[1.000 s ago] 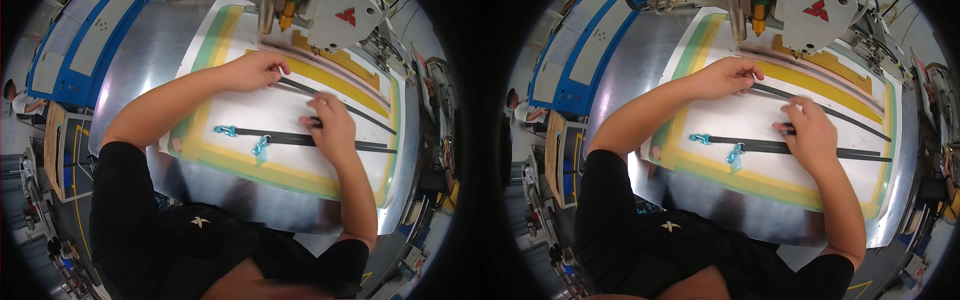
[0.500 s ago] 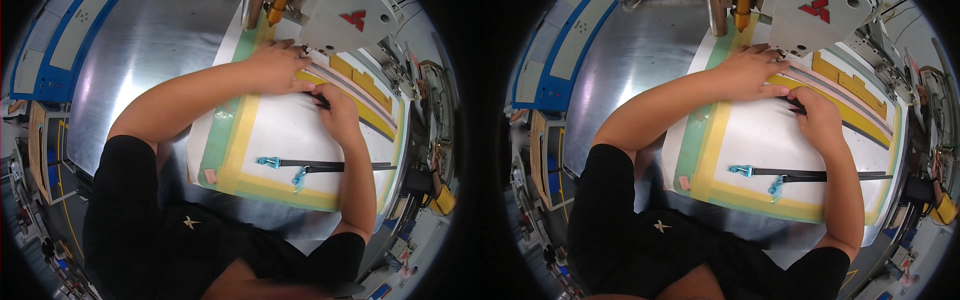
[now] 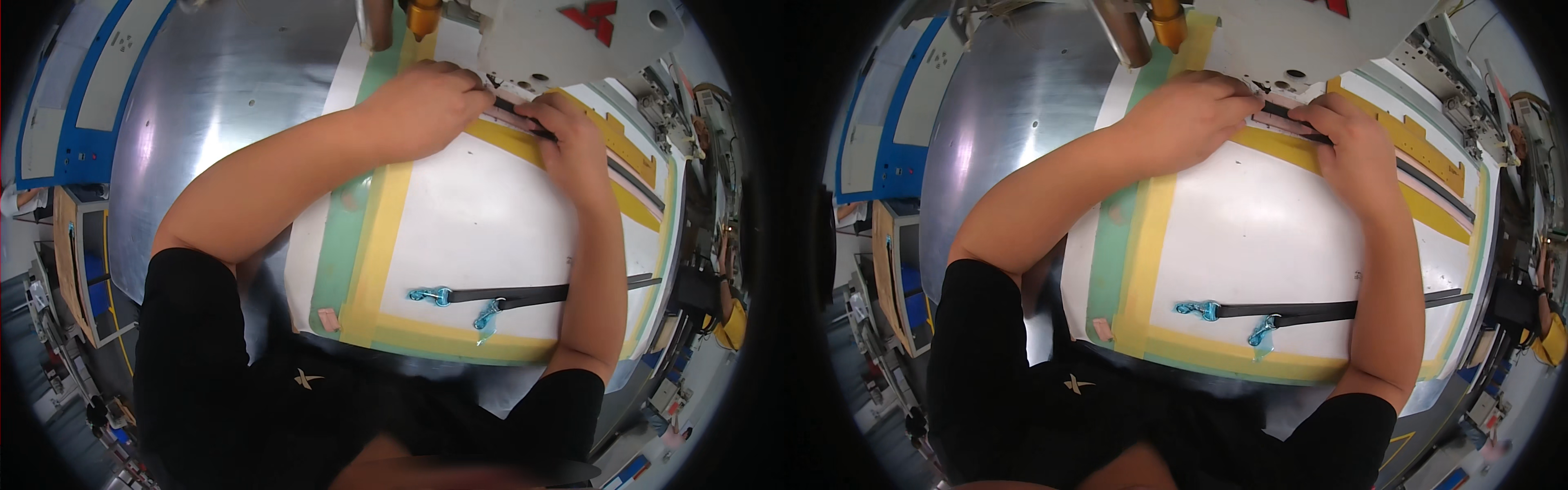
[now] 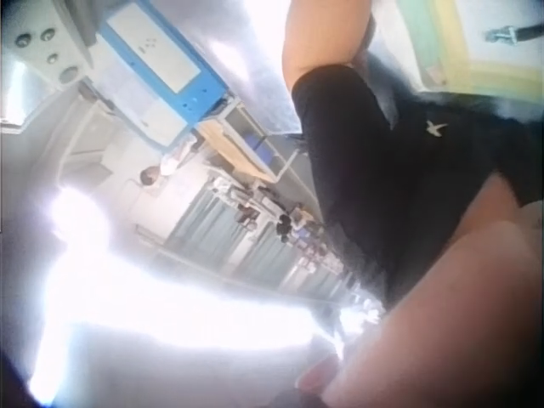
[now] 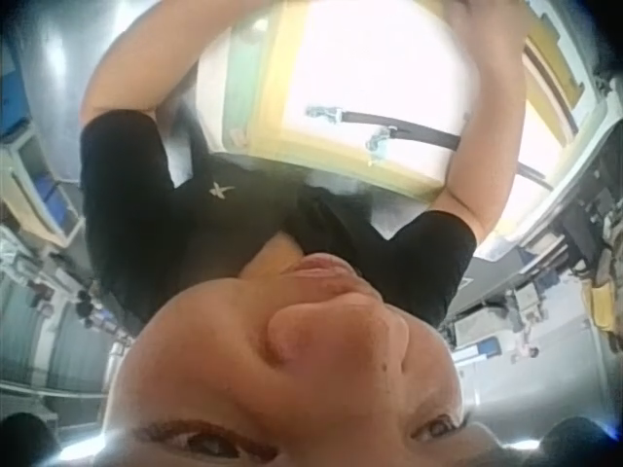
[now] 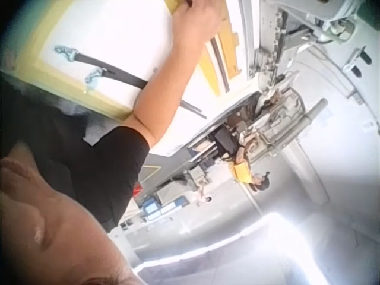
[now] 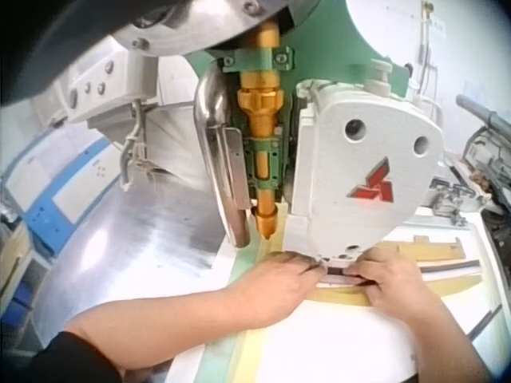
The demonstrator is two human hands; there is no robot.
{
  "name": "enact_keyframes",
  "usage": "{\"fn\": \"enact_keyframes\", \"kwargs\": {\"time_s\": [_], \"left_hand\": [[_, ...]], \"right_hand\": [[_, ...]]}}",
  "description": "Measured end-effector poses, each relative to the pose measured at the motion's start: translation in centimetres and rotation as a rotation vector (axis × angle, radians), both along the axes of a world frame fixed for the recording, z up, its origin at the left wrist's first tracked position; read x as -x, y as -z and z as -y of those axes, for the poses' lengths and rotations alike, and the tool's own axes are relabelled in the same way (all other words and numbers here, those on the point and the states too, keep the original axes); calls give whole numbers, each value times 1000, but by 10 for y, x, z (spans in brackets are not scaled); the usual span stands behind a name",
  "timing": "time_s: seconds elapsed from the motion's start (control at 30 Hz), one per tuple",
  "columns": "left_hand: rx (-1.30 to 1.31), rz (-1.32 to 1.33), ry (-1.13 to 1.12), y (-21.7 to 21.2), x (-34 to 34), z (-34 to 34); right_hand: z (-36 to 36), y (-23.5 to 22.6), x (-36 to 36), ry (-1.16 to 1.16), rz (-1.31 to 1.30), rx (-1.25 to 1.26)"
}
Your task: Assembling and finishing zipper straps using a sewing or bonding machine.
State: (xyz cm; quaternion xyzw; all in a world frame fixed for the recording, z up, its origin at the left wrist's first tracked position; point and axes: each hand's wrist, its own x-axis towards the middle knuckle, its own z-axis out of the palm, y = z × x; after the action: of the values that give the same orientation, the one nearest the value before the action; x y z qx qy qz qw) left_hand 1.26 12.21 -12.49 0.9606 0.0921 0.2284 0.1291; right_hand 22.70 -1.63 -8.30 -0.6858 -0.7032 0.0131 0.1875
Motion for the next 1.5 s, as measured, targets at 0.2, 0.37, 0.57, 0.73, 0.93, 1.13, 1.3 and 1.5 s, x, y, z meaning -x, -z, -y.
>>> {"fn": "enact_keyframes", "kwargs": {"time_s": [0.2,0.37,0.57,0.73,0.93,1.13,1.3,1.5], "left_hand": [[14,-53,-4,-2,2,-4],[-58,-21,-14,-5,3,2],[-158,-82,-34,-8,4,7],[-200,-112,-37,-15,2,12],[-186,-165,-47,-14,0,15],[-196,-178,-25,-12,2,15],[-142,-112,-33,-7,2,17],[-157,-116,41,-15,12,6]], "right_hand": [[0,-1,1,-41,25,-9],[1,3,3,-43,16,-14],[-2,9,3,-60,58,-63],[-2,5,3,-64,133,-77],[0,-15,19,-13,86,-14],[-41,-12,9,274,-111,232],[-44,-20,0,41,-24,58],[-17,-44,-27,351,260,406]]}}
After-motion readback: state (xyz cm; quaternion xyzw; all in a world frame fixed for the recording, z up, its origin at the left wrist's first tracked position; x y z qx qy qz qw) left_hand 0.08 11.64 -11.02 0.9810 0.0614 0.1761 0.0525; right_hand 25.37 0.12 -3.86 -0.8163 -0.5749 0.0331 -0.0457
